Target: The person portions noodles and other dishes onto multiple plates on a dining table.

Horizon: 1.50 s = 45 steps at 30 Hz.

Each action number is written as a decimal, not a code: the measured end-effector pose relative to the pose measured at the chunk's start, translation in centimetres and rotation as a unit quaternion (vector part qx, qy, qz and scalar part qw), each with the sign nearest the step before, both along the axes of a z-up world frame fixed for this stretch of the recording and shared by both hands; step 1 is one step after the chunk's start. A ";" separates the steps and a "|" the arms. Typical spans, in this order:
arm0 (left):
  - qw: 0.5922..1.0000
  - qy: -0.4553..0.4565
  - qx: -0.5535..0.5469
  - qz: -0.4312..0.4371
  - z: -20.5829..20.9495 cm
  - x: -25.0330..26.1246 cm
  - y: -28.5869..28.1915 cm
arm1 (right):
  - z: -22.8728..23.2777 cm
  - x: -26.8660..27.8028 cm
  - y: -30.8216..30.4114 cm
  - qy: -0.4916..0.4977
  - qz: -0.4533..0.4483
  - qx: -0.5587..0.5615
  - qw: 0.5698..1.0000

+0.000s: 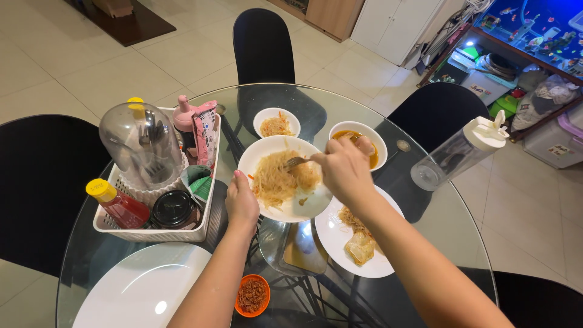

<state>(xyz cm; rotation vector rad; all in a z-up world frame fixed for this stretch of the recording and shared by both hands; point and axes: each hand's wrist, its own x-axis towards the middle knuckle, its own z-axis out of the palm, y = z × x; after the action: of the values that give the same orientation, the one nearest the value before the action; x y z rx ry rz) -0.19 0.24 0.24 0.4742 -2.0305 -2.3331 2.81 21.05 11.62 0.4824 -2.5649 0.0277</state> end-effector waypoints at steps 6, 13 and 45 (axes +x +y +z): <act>0.999 0.008 -0.031 0.019 -0.8 -0.1 -0.8 | 6.7 1.7 0.0 0.081 -0.048 0.081 0.992; 0.995 0.023 -0.084 0.048 -0.1 0.5 -0.7 | 2.0 -0.5 0.8 0.077 -0.073 0.149 0.983; 1.000 -0.011 -0.010 0.012 -2.6 1.1 -1.0 | 21.2 -4.0 5.2 -0.288 -0.097 -0.257 0.917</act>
<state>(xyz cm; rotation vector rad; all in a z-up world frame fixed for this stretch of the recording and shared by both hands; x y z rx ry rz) 0.92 -0.78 -2.34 0.5225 -2.0433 -2.3031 -1.21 26.24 32.80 0.0042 -2.9886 0.8701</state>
